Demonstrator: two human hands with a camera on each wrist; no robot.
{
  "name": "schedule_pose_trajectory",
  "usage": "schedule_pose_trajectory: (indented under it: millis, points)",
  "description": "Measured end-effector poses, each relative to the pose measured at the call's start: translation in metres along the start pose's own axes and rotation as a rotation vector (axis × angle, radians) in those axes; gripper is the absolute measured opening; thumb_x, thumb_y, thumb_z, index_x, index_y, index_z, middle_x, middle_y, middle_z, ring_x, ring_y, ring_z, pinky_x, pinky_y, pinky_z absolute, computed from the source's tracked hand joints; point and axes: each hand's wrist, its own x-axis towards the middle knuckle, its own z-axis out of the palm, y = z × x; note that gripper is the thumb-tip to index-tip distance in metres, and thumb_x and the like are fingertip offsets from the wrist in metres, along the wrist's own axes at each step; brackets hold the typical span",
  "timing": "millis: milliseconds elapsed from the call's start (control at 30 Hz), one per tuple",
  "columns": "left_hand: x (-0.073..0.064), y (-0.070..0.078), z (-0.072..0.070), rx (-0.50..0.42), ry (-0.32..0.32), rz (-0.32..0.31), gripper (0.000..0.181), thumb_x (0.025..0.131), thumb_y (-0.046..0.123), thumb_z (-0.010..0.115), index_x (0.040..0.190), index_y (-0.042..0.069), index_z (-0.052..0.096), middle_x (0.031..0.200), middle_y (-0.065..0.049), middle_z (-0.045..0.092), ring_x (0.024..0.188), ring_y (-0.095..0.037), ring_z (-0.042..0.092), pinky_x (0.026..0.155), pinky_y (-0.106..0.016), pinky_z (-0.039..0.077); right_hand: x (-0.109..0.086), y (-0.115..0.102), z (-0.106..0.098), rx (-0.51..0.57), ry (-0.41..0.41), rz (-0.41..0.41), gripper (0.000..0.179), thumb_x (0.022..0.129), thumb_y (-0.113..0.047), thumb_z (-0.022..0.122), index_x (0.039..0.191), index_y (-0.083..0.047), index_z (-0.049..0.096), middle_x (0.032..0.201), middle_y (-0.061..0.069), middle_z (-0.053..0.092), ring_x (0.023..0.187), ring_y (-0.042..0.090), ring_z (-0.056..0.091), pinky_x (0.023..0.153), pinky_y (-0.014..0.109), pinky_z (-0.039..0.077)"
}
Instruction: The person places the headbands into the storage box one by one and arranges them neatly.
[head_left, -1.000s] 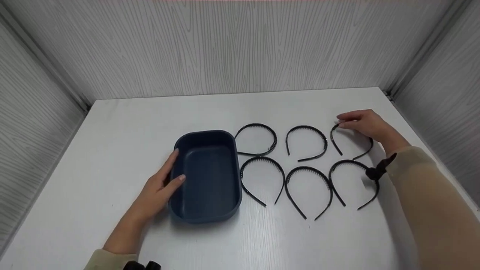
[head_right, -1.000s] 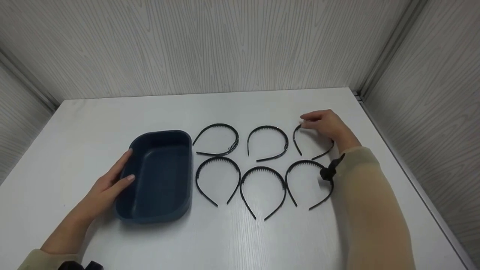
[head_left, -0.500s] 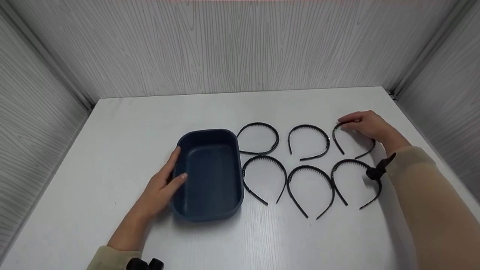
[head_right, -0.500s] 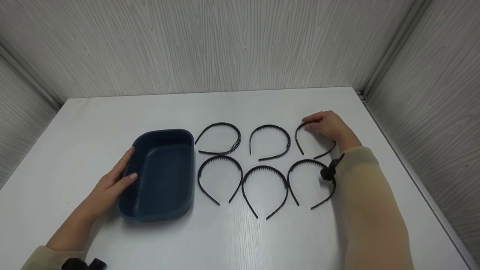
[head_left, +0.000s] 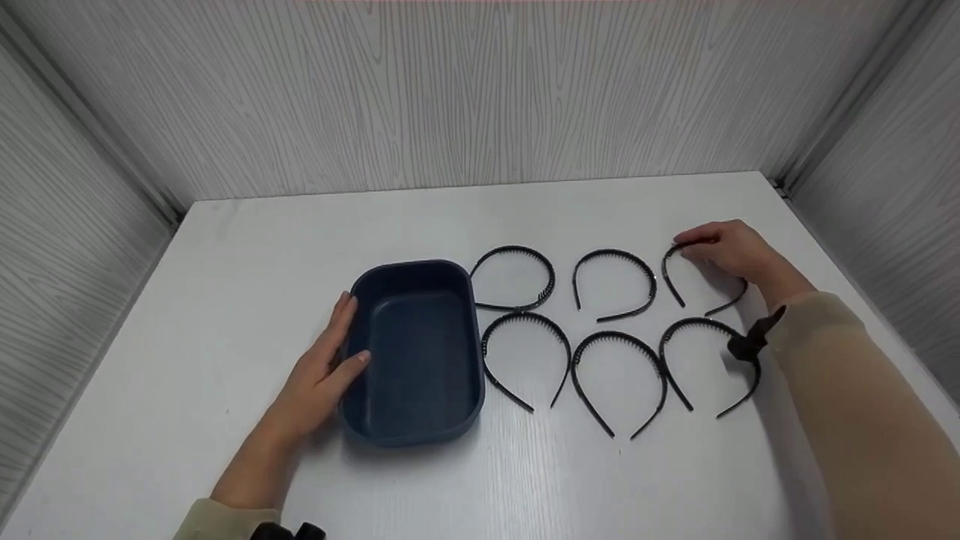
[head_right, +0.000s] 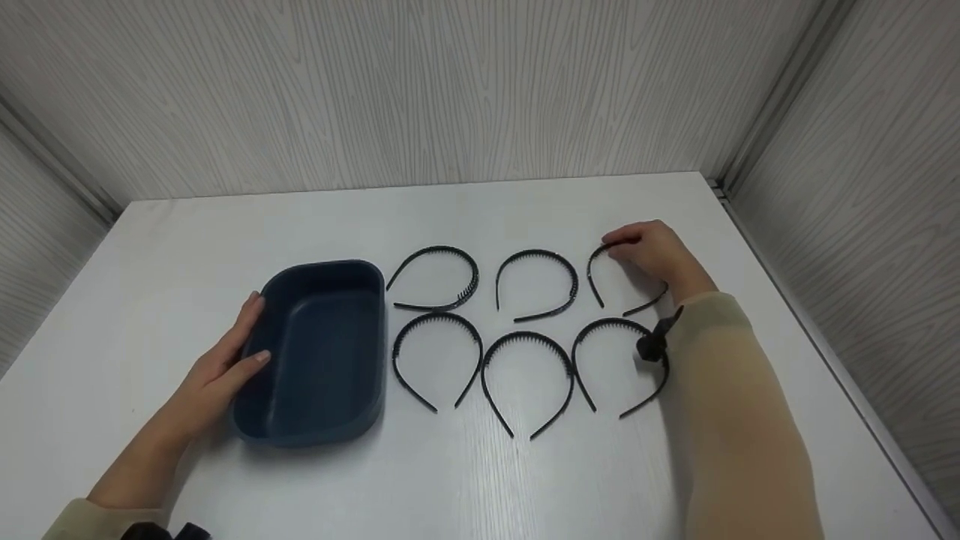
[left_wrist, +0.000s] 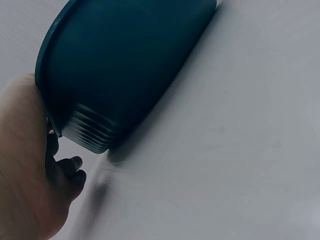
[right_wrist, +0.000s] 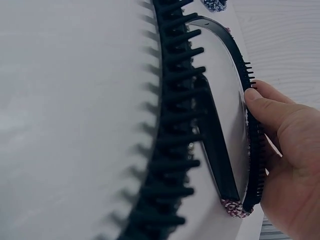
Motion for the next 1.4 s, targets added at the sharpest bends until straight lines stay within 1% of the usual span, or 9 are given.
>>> schedule_pose_trajectory:
  millis: [133, 300, 433, 700, 867, 1000, 1167, 1300, 1400]
  points:
    - [-0.003, -0.002, 0.000, 0.000, 0.000, -0.004, 0.073, 0.111, 0.025, 0.057, 0.172, 0.018, 0.018, 0.178, 0.002, 0.007, 0.163, -0.019, 0.006, 0.125, -0.021, 0.008, 0.001, -0.001, 0.001, -0.004, 0.009, -0.018, 0.038, 0.106, -0.032, 0.069, 0.138, -0.011, 0.072, 0.149, 0.017, 0.060, 0.140, 0.031, 0.049, 0.106, 0.043, 0.040]
    - [-0.004, -0.002, 0.001, -0.010, 0.002, 0.000, 0.072, 0.111, 0.025, 0.057, 0.172, 0.020, 0.019, 0.178, -0.002, 0.007, 0.163, -0.019, 0.007, 0.124, -0.020, 0.009, 0.001, -0.002, 0.001, -0.022, 0.021, -0.026, 0.035, 0.106, -0.031, 0.069, 0.134, -0.011, 0.075, 0.145, 0.017, 0.063, 0.140, 0.032, 0.050, 0.108, 0.045, 0.039]
    - [-0.005, -0.002, 0.001, -0.022, 0.001, -0.002, 0.072, 0.111, 0.025, 0.057, 0.172, 0.021, 0.019, 0.178, 0.000, 0.007, 0.163, -0.018, 0.007, 0.124, -0.020, 0.010, -0.001, -0.003, -0.001, -0.023, 0.015, -0.026, 0.033, 0.106, -0.030, 0.070, 0.132, -0.011, 0.076, 0.145, 0.019, 0.063, 0.141, 0.034, 0.049, 0.110, 0.049, 0.039]
    - [-0.004, -0.004, 0.001, -0.010, 0.001, -0.006, 0.073, 0.111, 0.025, 0.057, 0.172, 0.020, 0.018, 0.178, 0.001, 0.006, 0.163, -0.020, 0.006, 0.125, -0.021, 0.009, -0.009, -0.005, -0.009, -0.042, 0.014, -0.017, 0.039, 0.105, -0.037, 0.069, 0.135, -0.013, 0.075, 0.146, 0.017, 0.062, 0.133, 0.029, 0.054, 0.104, 0.047, 0.042]
    - [-0.002, -0.003, 0.002, 0.009, -0.004, -0.012, 0.074, 0.111, 0.026, 0.057, 0.172, 0.019, 0.017, 0.178, 0.000, 0.006, 0.163, -0.020, 0.007, 0.125, -0.024, 0.008, -0.016, -0.015, -0.019, -0.045, 0.018, -0.045, 0.041, 0.107, -0.040, 0.066, 0.138, -0.013, 0.073, 0.148, 0.018, 0.060, 0.141, 0.036, 0.050, 0.111, 0.057, 0.040]
    - [-0.002, -0.002, 0.002, 0.015, -0.004, -0.019, 0.073, 0.111, 0.027, 0.056, 0.172, 0.020, 0.017, 0.178, -0.003, 0.007, 0.163, -0.021, 0.007, 0.127, -0.028, 0.009, -0.020, -0.037, -0.022, -0.064, 0.025, -0.105, 0.042, 0.106, -0.043, 0.066, 0.136, -0.015, 0.074, 0.147, 0.017, 0.062, 0.142, 0.038, 0.050, 0.111, 0.060, 0.039]
    - [-0.001, -0.001, 0.002, 0.010, 0.001, -0.011, 0.073, 0.111, 0.027, 0.056, 0.172, 0.019, 0.017, 0.178, -0.003, 0.007, 0.163, -0.023, 0.008, 0.128, -0.036, 0.009, -0.022, -0.082, -0.019, -0.091, 0.044, -0.200, 0.036, 0.106, -0.042, 0.067, 0.131, -0.019, 0.078, 0.137, 0.008, 0.069, 0.129, 0.027, 0.060, 0.101, 0.049, 0.046]
    - [-0.001, -0.002, 0.000, 0.011, 0.002, -0.006, 0.073, 0.111, 0.026, 0.057, 0.172, 0.019, 0.017, 0.178, -0.004, 0.008, 0.163, -0.021, 0.008, 0.127, -0.029, 0.008, -0.023, -0.124, -0.006, -0.093, 0.045, -0.278, 0.027, 0.105, -0.037, 0.069, 0.125, -0.022, 0.080, 0.128, 0.001, 0.073, 0.116, 0.019, 0.063, 0.094, 0.039, 0.047]
    - [-0.001, -0.003, -0.001, 0.020, -0.003, -0.005, 0.074, 0.110, 0.025, 0.057, 0.172, 0.019, 0.017, 0.178, -0.005, 0.008, 0.163, -0.020, 0.007, 0.126, -0.024, 0.007, -0.025, -0.153, 0.007, -0.086, 0.034, -0.351, 0.022, 0.105, -0.031, 0.070, 0.122, -0.022, 0.082, 0.122, -0.002, 0.074, 0.111, 0.015, 0.063, 0.093, 0.037, 0.048]
